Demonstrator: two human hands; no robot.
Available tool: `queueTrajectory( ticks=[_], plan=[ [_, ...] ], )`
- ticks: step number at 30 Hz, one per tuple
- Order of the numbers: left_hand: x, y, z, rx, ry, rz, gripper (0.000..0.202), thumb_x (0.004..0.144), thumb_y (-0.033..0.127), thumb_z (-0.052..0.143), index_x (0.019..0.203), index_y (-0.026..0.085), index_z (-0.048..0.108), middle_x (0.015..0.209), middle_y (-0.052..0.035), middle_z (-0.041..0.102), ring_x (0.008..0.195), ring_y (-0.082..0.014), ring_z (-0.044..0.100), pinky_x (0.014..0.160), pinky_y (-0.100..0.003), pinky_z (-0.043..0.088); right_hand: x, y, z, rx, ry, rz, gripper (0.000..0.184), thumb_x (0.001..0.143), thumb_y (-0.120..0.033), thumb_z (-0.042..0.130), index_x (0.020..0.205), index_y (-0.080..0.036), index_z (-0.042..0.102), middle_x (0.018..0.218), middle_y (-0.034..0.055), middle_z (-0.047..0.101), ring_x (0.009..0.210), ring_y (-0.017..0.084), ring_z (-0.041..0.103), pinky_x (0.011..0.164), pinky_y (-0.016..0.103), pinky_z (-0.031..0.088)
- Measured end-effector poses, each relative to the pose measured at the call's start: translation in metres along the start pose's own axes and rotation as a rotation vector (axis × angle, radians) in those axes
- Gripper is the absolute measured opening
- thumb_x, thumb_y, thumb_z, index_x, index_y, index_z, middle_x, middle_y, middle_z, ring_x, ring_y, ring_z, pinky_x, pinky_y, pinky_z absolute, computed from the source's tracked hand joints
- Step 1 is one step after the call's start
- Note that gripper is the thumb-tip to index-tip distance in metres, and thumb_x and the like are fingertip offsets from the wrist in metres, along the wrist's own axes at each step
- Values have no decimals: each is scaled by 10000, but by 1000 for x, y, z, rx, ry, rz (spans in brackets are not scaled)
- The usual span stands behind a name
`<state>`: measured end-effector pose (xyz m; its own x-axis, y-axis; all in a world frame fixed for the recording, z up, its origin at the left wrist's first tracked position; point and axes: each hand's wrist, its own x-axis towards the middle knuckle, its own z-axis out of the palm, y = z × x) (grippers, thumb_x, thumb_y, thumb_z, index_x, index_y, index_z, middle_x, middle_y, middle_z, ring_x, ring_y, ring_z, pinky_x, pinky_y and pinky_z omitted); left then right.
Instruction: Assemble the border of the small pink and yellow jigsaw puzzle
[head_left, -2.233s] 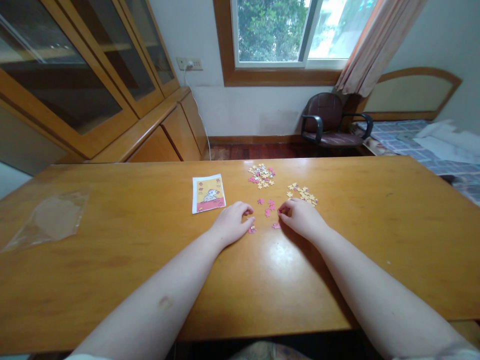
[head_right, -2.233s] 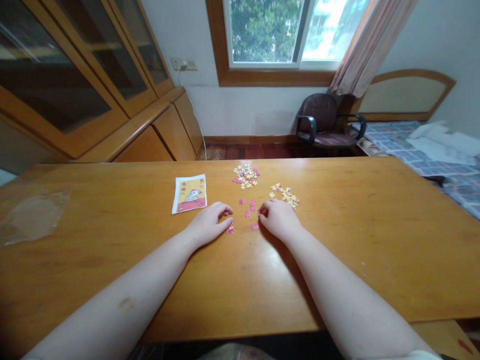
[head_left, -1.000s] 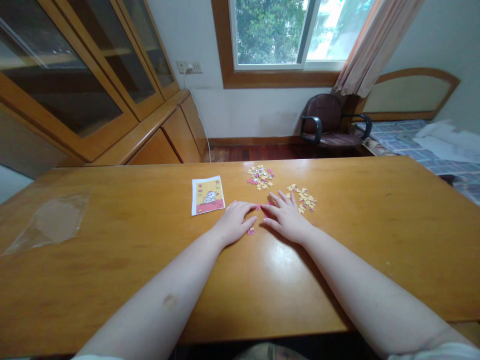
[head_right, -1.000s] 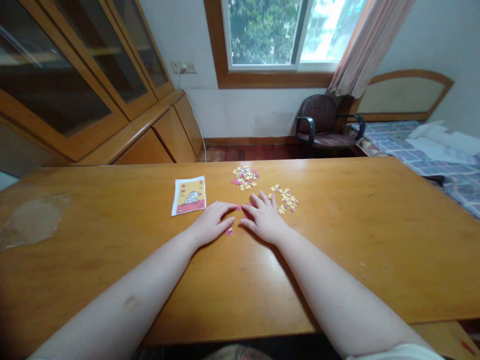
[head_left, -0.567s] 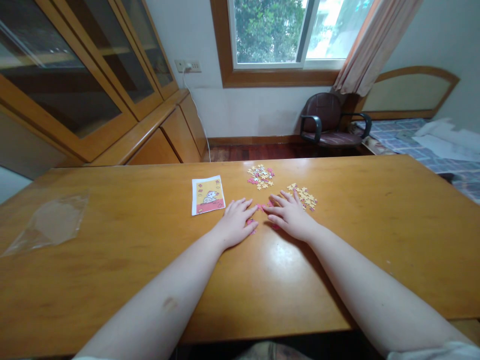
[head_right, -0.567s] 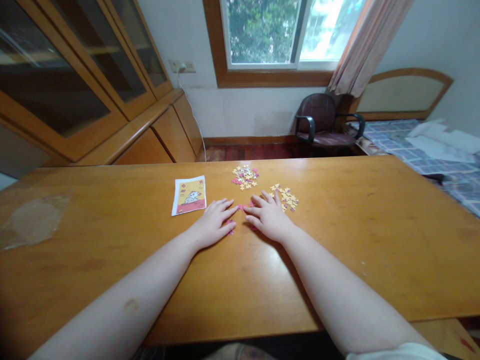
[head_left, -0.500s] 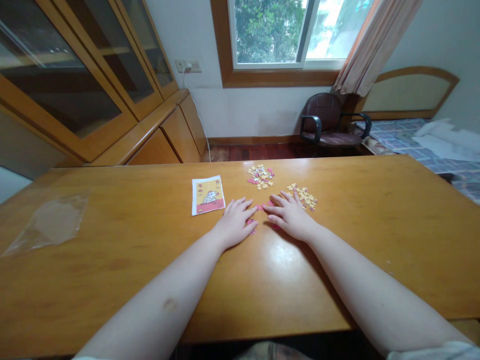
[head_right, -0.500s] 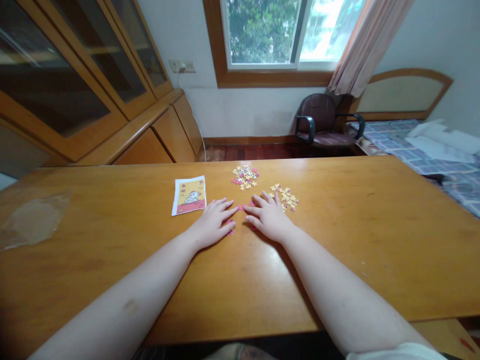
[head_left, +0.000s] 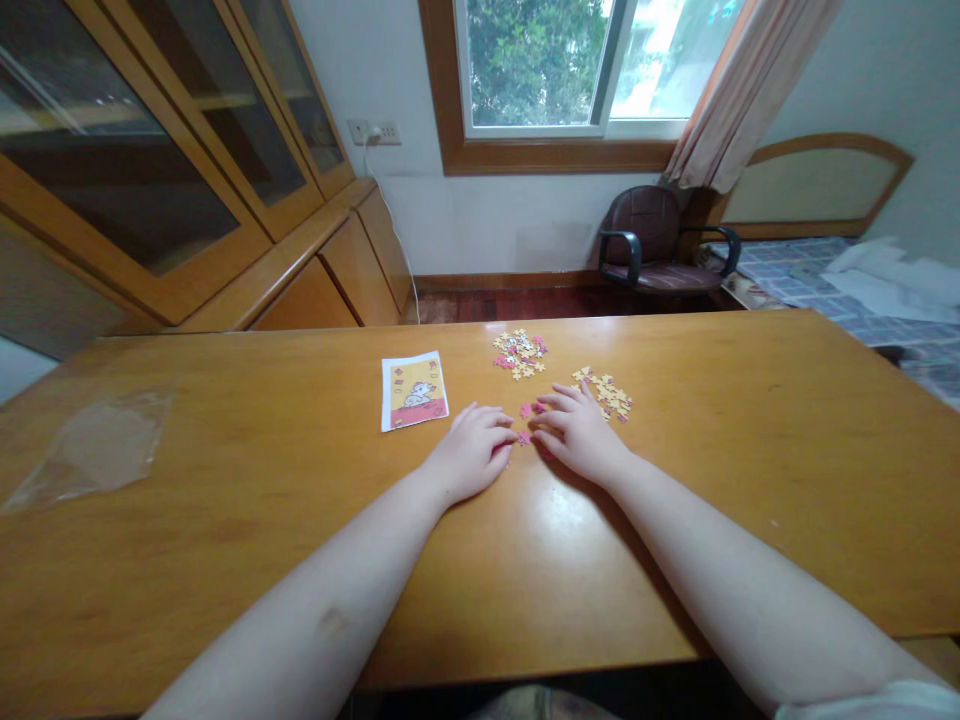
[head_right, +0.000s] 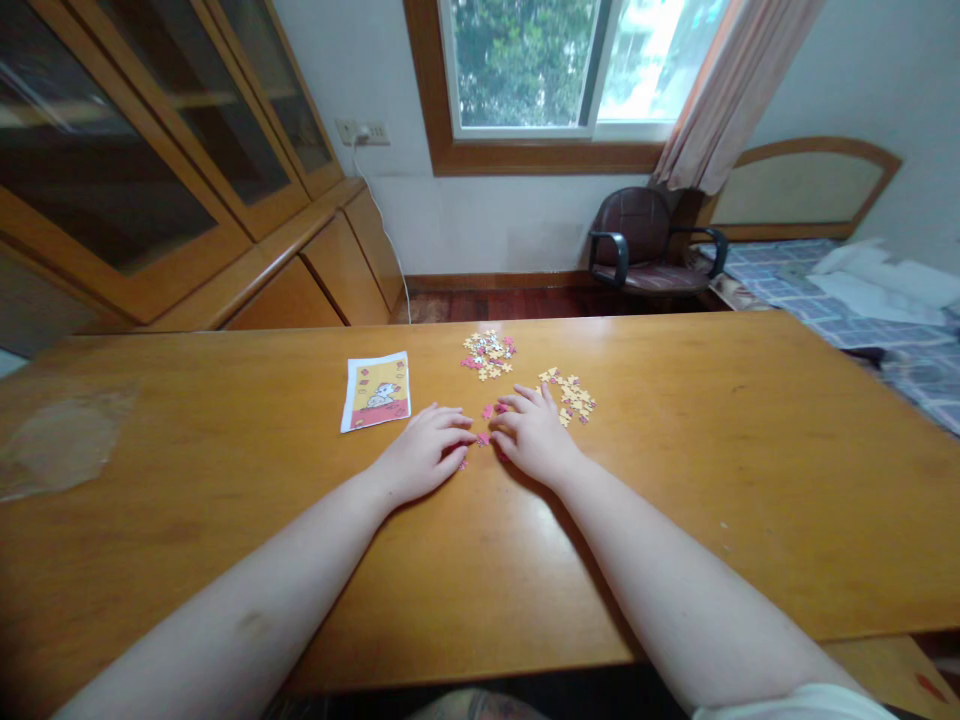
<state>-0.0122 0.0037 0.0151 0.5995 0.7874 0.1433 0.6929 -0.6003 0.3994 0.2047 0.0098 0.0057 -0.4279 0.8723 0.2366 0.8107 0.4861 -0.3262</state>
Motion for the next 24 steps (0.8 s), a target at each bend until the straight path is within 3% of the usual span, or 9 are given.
queueTrajectory(
  ticks=[5,9,11,14,17,21,24],
  plan=[
    [-1,-1,3,6,-17,38,262,884,241,505,1055,248,702,1193,-53,637,1212,-236,495,1110,-513,287,-1,-1,4,33,21,-54,177,833,-401,639,892,-265,735,1152,47,658,1220,295,457,1086,614,185],
    [-1,0,0,21,-25,70,273,894,252,494,1096,256,679,1210,-47,626,1202,-227,496,1106,-502,287,1,5,8,54,19,-41,136,847,-357,630,865,-274,737,1102,49,674,1165,274,499,1071,614,207],
    [-1,3,-3,49,-35,71,276,902,249,478,1100,247,672,1143,-53,650,1117,-215,548,1058,-464,354,2,7,7,64,14,-29,135,852,-345,624,874,-271,734,1096,55,674,1149,272,508,1062,610,225],
    [-4,18,-4,140,-84,39,288,929,260,417,1026,201,681,902,-67,685,878,-200,620,853,-375,481,2,5,4,72,12,-34,182,858,-385,611,938,-267,725,1120,66,662,1165,278,497,1064,603,230],
    [-10,43,-1,242,-167,82,307,935,279,382,922,188,675,845,-77,689,819,-222,642,777,-374,494,1,1,3,61,8,-56,215,854,-426,611,957,-274,723,1134,61,652,1202,287,465,1074,605,213],
    [-17,69,7,265,-285,71,370,913,349,429,1226,207,564,870,-88,703,769,-252,664,697,-381,517,1,1,7,53,1,-63,173,851,-394,626,923,-282,736,1124,58,654,1202,286,464,1071,596,231],
    [-18,73,9,284,-337,-5,481,913,423,416,1342,213,467,910,-108,710,789,-286,674,682,-406,528,2,1,8,65,-6,-48,150,847,-368,636,913,-281,739,1108,56,662,1191,281,477,1075,599,229]
  ],
)
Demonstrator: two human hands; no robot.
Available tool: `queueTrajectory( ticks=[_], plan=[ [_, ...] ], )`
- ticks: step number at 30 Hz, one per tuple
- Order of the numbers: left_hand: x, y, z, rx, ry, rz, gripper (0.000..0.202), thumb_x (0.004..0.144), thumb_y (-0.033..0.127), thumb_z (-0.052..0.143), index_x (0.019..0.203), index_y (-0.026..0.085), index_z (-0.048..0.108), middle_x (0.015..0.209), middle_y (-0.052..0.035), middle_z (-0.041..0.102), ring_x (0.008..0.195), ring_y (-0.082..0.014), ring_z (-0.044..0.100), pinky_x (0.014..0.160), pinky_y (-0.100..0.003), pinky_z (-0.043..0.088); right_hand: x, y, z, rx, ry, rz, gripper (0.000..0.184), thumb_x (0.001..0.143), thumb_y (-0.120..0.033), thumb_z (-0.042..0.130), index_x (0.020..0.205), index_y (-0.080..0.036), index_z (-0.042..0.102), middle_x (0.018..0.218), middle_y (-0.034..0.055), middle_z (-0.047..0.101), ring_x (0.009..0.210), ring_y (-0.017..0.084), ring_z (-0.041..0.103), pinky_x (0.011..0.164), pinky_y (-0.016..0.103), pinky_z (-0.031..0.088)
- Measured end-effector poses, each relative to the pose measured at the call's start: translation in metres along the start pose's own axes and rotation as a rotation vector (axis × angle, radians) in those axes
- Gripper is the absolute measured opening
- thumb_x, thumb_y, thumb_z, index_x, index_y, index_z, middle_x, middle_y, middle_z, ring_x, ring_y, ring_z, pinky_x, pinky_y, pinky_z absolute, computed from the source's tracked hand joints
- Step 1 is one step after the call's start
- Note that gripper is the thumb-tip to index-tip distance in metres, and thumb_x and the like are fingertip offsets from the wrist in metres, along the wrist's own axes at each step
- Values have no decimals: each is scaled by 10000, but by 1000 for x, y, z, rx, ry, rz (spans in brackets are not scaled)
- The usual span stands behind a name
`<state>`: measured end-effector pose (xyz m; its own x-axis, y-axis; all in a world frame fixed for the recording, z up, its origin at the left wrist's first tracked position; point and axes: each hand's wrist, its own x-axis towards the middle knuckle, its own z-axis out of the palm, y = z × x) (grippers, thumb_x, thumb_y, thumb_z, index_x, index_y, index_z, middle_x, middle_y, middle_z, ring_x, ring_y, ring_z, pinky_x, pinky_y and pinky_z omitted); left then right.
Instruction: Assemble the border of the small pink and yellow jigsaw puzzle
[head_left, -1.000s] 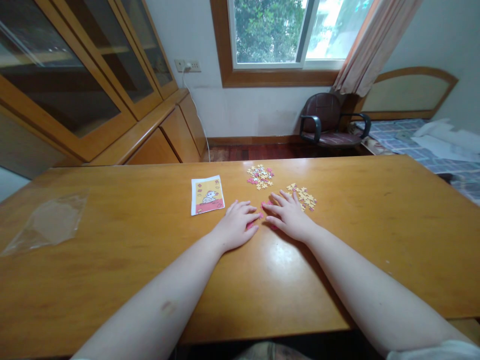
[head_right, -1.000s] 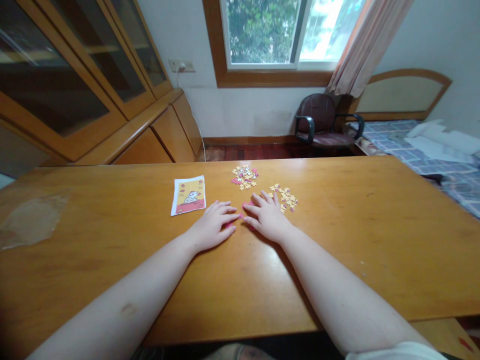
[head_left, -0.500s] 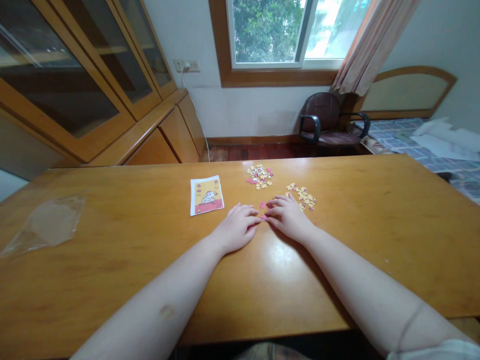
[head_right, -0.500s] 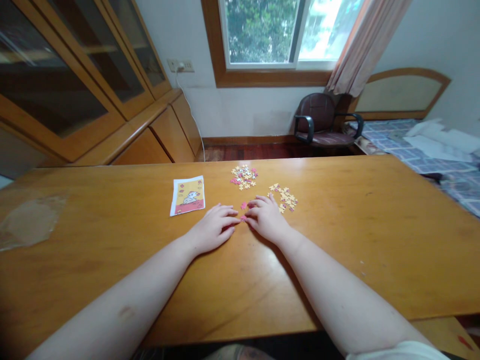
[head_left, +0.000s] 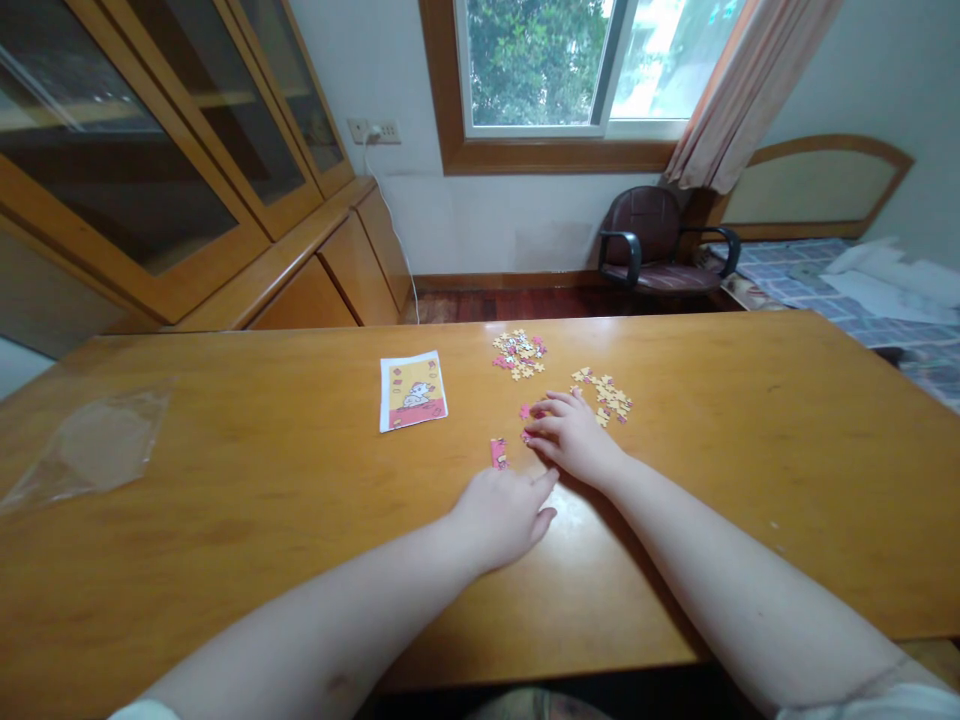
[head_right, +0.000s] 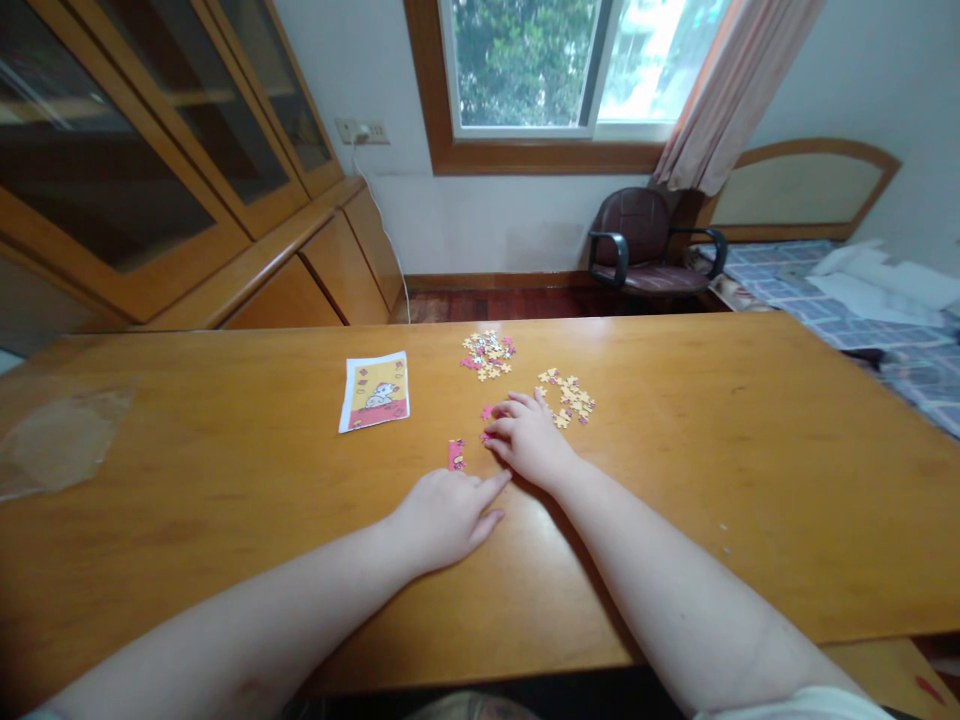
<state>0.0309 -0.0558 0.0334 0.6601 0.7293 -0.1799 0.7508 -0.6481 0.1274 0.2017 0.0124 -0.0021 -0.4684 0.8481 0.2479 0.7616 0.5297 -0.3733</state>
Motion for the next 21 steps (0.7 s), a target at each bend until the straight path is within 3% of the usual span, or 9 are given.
queueTrajectory(
  ticks=[6,10,14,21],
  plan=[
    [3,-10,-2,-12,-43,-100,549,907,462,413,1409,240,386,953,-115,709,839,-307,676,692,-412,531,0,2,-6,-12,-16,22,126,847,-336,636,869,-260,733,1122,52,662,1203,289,470,1071,626,222],
    [3,-13,-2,-17,-56,-101,568,908,463,409,1439,274,338,964,-112,708,845,-310,676,689,-414,529,-2,10,-11,-50,9,26,140,824,-370,656,827,-255,736,1116,53,662,1224,310,450,1087,635,174],
    [3,-13,-1,-24,-52,-99,552,915,462,391,1430,266,360,977,-112,705,861,-307,672,706,-411,526,-4,14,-14,-36,20,36,186,822,-411,648,896,-266,739,1142,65,652,1221,309,453,1082,611,217],
    [7,-11,-1,-11,-53,-64,542,914,477,395,1414,269,375,956,-116,706,840,-301,675,697,-404,526,-3,10,-9,-41,-17,8,140,813,-335,668,920,-280,741,1169,64,641,1221,313,453,1072,641,198]
  ],
)
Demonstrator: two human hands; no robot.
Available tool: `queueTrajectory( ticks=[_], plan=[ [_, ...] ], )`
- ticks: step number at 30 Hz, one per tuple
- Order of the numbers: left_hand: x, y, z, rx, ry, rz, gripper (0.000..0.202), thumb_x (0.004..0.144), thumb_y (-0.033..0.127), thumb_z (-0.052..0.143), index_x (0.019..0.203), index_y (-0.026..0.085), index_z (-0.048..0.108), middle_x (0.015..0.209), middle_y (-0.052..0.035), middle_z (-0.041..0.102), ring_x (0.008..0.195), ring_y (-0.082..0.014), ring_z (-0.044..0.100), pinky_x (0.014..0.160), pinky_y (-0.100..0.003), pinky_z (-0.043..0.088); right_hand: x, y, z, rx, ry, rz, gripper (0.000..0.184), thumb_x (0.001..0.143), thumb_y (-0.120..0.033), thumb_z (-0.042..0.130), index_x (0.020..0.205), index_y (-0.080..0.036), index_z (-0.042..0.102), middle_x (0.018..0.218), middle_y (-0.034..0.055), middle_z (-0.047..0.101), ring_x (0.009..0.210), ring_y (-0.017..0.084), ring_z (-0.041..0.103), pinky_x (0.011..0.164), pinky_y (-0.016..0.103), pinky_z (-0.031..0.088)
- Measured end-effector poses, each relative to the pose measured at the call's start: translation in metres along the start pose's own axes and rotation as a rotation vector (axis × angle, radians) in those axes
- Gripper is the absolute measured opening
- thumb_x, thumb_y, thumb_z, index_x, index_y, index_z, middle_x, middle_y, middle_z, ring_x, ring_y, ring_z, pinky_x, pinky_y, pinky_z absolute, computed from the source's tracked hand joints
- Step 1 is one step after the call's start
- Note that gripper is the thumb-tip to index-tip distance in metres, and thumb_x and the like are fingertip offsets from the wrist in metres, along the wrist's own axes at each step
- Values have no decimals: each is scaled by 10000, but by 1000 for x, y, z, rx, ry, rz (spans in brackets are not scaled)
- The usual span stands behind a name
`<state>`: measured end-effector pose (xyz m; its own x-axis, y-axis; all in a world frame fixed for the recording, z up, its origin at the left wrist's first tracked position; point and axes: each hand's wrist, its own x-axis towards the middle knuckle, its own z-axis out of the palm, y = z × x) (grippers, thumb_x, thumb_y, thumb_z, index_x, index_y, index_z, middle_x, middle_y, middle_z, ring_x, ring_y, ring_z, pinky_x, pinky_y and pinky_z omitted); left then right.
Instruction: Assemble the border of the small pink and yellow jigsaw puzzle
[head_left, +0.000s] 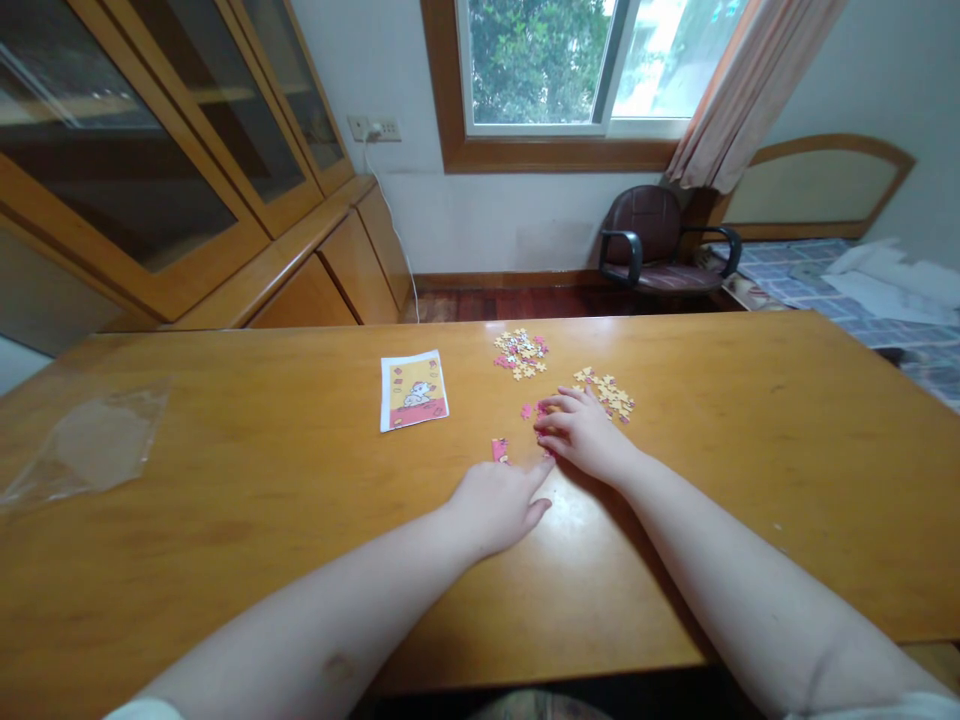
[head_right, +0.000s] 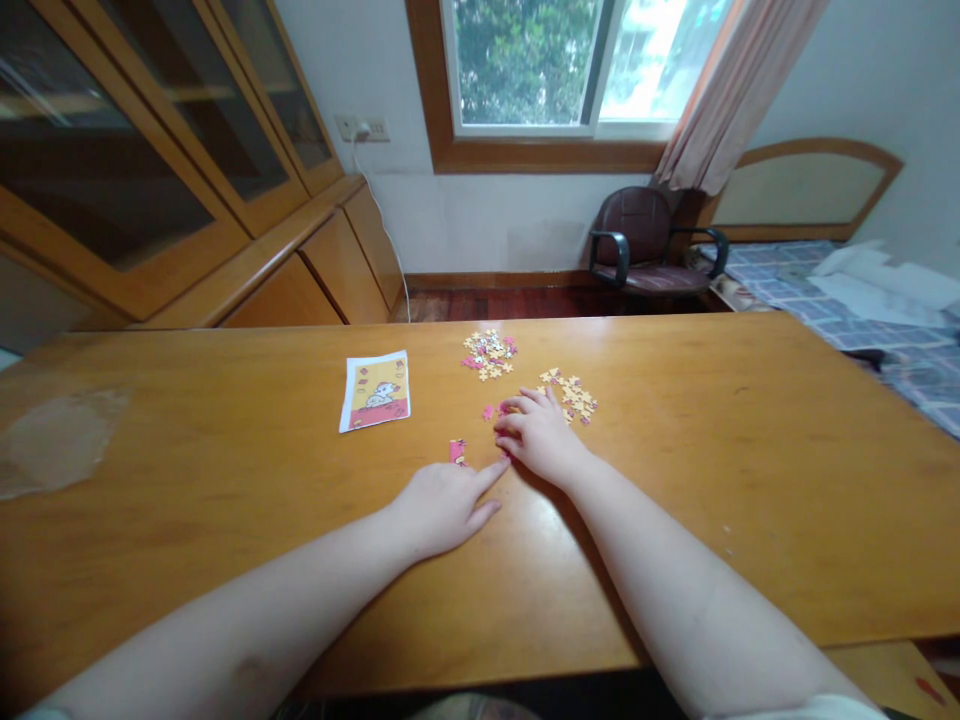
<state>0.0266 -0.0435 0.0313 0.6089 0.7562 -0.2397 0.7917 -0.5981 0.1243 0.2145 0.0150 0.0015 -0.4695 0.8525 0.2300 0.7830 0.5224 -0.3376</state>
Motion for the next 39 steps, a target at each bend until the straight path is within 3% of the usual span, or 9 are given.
queueTrajectory(
  ticks=[11,17,30,32,39],
  plan=[
    [-2,-4,0,-43,28,8,522,912,443,408,1402,262,398,969,-115,708,856,-305,677,704,-414,533,0,5,-6,20,-20,1,161,829,-380,646,926,-287,734,1191,63,630,1216,305,451,1057,600,245],
    [-2,-4,-1,-47,19,7,548,910,442,408,1427,265,366,959,-116,711,853,-306,680,700,-410,533,2,8,-2,2,-37,28,140,799,-388,681,879,-279,717,1179,54,616,1258,329,392,1063,645,171],
    [-1,-5,0,-69,32,12,531,909,425,410,1412,260,387,964,-127,708,856,-320,677,698,-433,537,3,-2,-4,83,-70,27,51,805,-203,641,767,-230,660,1081,56,608,1119,247,479,1057,570,208],
    [-2,-5,-1,-73,27,13,532,907,420,417,1413,260,384,966,-130,706,854,-318,676,702,-431,535,3,-2,-6,94,-44,14,17,804,-247,651,803,-238,665,1088,54,607,1125,248,478,1070,575,184],
    [-2,-5,1,-79,28,11,537,910,422,410,1421,259,380,971,-128,707,860,-316,676,710,-430,533,1,9,-9,41,-27,12,170,816,-400,648,919,-280,713,1091,61,612,1096,257,486,1056,549,235]
  ],
)
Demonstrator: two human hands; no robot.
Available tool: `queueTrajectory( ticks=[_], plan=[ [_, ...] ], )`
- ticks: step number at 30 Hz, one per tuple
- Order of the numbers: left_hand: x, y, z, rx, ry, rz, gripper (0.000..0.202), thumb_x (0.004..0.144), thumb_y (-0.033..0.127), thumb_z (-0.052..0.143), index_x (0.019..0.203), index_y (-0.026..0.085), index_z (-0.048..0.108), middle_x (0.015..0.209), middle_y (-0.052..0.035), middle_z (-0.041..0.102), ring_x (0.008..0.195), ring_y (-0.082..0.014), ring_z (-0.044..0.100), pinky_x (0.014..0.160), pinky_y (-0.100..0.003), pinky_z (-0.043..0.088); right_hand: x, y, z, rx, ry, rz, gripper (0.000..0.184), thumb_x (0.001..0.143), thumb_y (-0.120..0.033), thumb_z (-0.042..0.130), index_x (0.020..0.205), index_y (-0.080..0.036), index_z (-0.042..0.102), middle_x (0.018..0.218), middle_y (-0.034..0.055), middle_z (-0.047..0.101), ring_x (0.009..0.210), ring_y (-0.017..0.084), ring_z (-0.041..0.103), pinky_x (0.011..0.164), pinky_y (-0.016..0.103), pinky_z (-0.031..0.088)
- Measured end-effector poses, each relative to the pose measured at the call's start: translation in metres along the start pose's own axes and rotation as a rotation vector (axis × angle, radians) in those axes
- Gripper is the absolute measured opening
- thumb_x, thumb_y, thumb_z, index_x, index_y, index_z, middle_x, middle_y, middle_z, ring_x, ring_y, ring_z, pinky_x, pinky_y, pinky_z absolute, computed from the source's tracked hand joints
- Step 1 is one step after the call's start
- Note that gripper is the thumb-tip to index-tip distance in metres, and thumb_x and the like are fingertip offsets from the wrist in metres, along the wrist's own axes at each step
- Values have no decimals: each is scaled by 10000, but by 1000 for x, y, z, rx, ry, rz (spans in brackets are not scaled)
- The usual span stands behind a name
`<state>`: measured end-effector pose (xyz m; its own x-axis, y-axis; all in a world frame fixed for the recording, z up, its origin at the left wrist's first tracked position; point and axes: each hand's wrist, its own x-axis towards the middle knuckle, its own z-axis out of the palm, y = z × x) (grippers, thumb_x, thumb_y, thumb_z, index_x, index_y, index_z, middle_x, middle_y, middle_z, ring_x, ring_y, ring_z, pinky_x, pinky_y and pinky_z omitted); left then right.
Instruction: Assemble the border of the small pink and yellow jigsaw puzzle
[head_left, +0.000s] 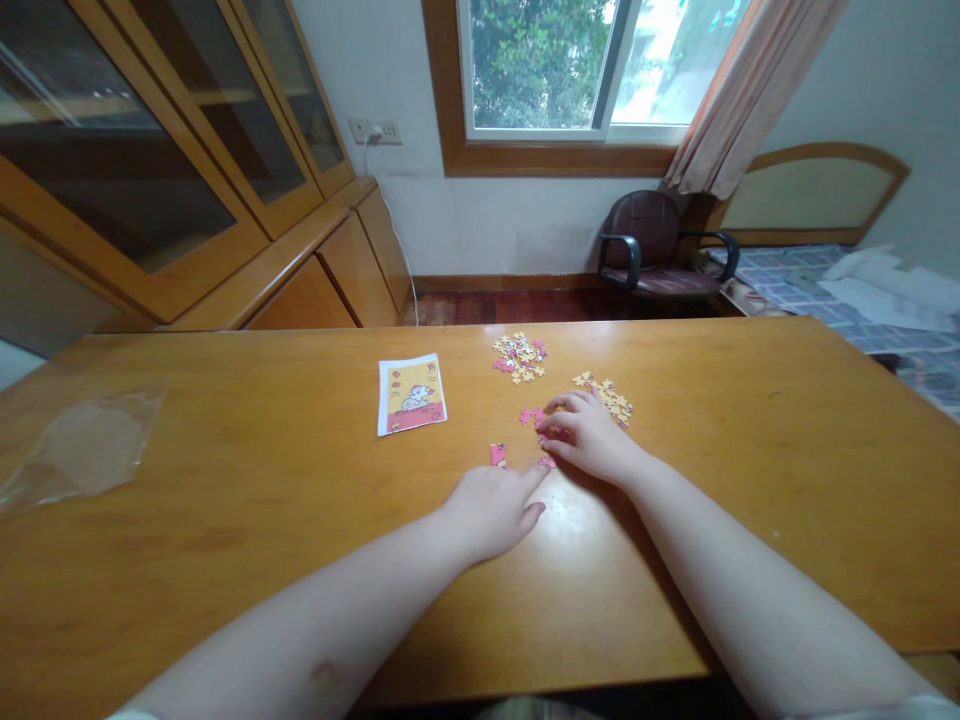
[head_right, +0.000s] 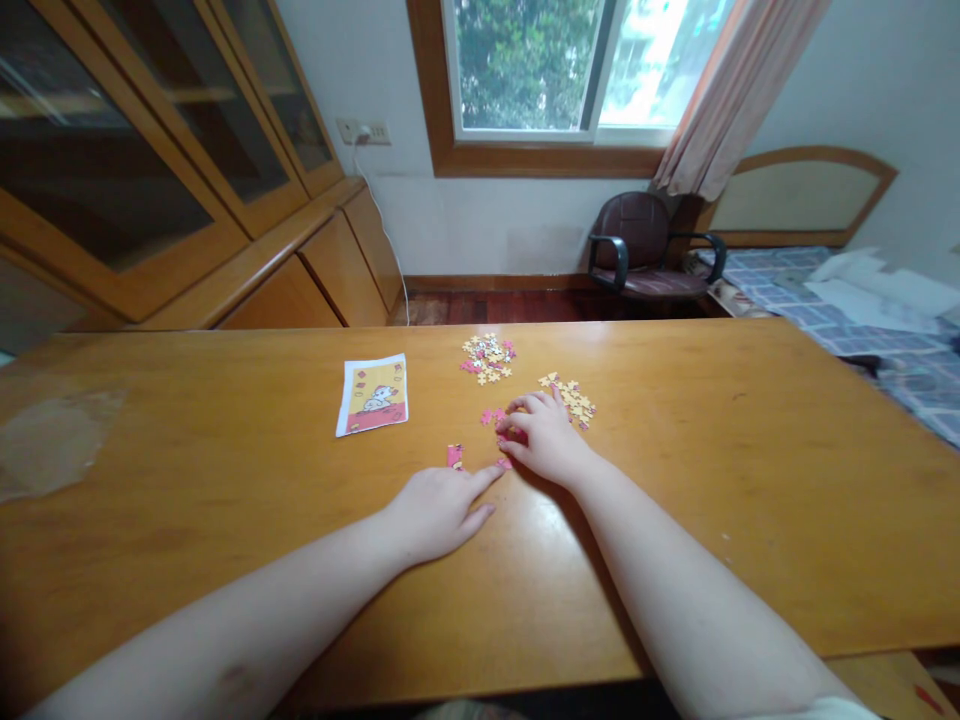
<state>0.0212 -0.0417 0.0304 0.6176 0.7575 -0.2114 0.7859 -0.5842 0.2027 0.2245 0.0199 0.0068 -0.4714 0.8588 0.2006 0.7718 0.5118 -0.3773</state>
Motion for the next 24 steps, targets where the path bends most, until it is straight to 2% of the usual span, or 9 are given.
queueTrajectory(
  ticks=[8,14,17,19,22,24],
  plan=[
    [0,0,-2,-9,-14,-2,549,909,420,413,1433,262,363,989,-127,708,881,-313,675,721,-422,531,1,-1,-1,-50,10,-2,70,788,-357,702,816,-300,728,1030,37,637,1079,253,502,1084,597,141],
    [1,0,-1,-11,-6,-4,538,910,425,413,1423,267,376,1011,-131,705,890,-319,675,730,-437,533,-1,-4,-3,65,84,-2,169,864,-359,599,904,-242,713,1018,69,652,1010,226,556,1013,469,347],
    [1,-1,1,-19,4,4,532,912,416,415,1419,260,383,1013,-127,706,905,-318,674,739,-438,535,-3,-13,-17,110,158,34,218,903,-334,523,970,-217,695,1049,84,667,1020,228,576,968,417,407],
    [1,-1,2,-23,8,10,527,912,411,413,1416,258,389,1007,-121,710,912,-317,674,741,-437,538,-1,-18,-30,125,169,125,251,916,-320,484,1049,-214,669,1082,85,675,1030,235,595,928,399,443],
    [1,-1,2,-18,9,11,535,910,414,410,1421,259,381,987,-116,715,900,-322,677,725,-443,543,16,-14,-45,156,123,242,318,926,-303,439,1180,-226,613,1098,89,688,975,233,645,857,381,492],
    [1,-1,2,-12,11,14,543,909,416,410,1427,255,371,978,-117,715,884,-324,681,712,-445,546,36,1,-46,153,80,270,345,939,-313,412,1205,-209,604,1141,105,679,1022,242,642,889,389,491]
  ],
)
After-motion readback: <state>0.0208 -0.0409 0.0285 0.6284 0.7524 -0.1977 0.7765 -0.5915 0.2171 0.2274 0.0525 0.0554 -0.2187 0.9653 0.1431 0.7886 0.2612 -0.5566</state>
